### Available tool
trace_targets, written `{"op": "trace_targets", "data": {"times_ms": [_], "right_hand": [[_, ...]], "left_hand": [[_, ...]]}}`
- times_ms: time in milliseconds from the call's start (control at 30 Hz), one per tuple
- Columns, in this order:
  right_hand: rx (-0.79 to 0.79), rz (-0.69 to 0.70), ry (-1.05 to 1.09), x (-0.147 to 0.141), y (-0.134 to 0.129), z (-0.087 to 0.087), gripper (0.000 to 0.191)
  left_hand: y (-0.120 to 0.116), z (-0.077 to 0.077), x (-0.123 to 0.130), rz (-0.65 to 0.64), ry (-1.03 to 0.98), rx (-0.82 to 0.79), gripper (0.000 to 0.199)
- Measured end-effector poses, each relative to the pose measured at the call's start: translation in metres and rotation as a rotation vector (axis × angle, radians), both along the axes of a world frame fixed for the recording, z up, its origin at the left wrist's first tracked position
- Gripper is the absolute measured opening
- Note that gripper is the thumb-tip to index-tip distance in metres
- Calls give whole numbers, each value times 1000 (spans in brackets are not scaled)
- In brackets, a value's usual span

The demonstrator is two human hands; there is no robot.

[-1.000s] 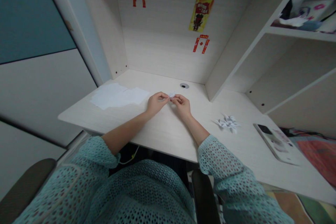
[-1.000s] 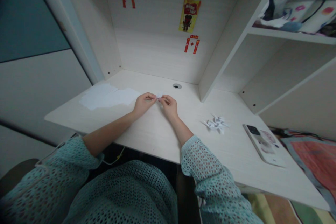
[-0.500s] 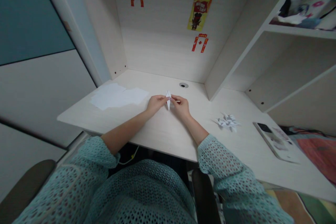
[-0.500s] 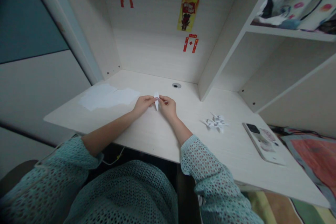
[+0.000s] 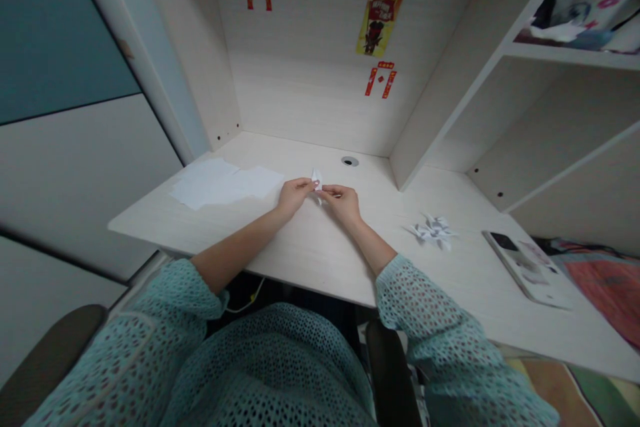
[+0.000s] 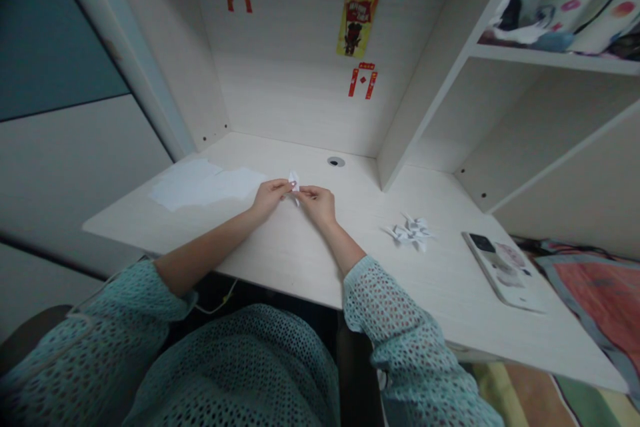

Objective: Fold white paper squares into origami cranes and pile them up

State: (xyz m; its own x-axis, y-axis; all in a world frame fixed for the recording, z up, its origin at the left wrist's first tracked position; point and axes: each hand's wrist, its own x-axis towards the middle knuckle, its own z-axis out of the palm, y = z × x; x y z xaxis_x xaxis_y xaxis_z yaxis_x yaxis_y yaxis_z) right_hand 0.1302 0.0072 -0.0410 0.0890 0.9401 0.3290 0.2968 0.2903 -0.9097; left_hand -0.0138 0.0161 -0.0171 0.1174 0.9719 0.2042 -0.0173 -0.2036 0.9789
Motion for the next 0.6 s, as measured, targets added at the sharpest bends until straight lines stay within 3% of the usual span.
{"op": "trace_targets", "data": {"times_ms": [600], "right_hand": [[63, -31, -249, 1, -2, 1, 33]], "left_hand": [[2, 0, 1, -16, 108, 33, 35]]}}
